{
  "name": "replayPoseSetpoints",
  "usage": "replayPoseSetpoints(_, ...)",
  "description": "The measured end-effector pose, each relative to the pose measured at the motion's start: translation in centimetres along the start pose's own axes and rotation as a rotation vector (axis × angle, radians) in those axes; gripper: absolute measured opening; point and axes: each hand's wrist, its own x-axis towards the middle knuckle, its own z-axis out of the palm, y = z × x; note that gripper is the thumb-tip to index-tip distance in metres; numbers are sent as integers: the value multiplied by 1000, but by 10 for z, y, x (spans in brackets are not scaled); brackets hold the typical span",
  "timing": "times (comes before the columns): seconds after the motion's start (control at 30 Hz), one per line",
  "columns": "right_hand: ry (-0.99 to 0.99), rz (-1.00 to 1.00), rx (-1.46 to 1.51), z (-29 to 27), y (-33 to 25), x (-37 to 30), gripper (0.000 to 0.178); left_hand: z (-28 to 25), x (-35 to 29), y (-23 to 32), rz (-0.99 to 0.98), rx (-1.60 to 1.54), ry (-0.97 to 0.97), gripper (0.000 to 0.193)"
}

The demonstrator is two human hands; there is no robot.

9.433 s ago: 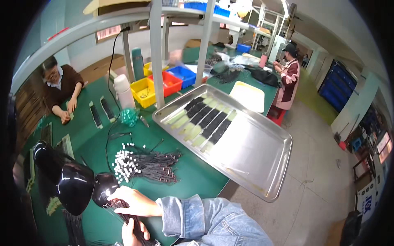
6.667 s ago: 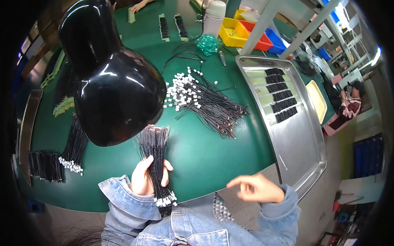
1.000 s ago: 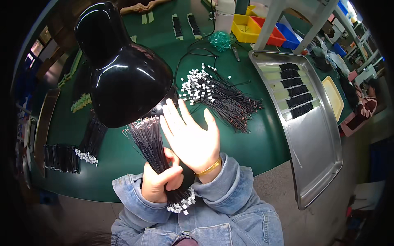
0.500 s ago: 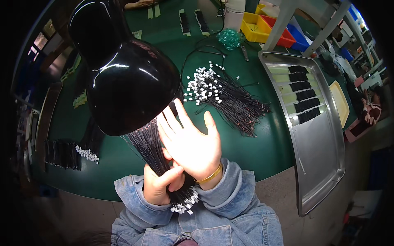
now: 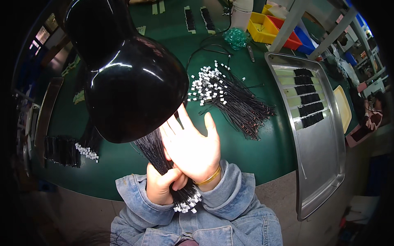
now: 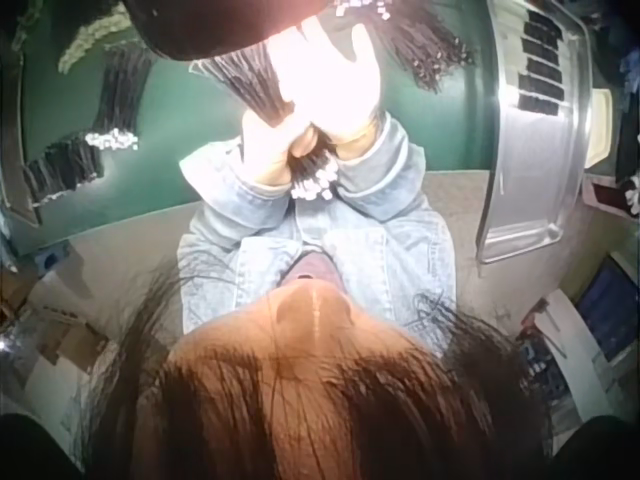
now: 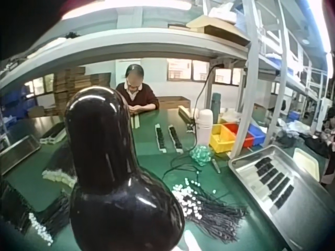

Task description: Bundling and organizing small electronic components and placing them into a metal tray at a workbench.

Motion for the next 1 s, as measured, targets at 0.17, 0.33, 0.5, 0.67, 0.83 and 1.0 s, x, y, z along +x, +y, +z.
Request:
replayPoseSetpoints(0.17, -219, 68, 186, 0, 0, 0, 64, 1, 1, 2, -15, 45, -21, 26)
replayPoseSetpoints(0.33, -70, 2, 66, -4, -7, 2, 64, 1, 3, 1, -25, 61, 18, 29)
replayPoseSetpoints(0.5, 35, -28, -119, -1, -6, 3, 63, 2, 4, 2, -37, 112, 33, 31)
replayPoseSetpoints(0.67, 50, -99, -393, 6, -5, 4, 57, -9, 5, 2, -77, 94, -41, 26)
replayPoseSetpoints(0.83, 99, -192, -1026, -2, -17, 3, 43, -24, 9, 10, -201, 126, -82, 18)
replayPoseSetpoints(1.0, 222, 334, -1402, 12, -12, 4, 34, -30, 14, 12, -198, 404, -147, 15)
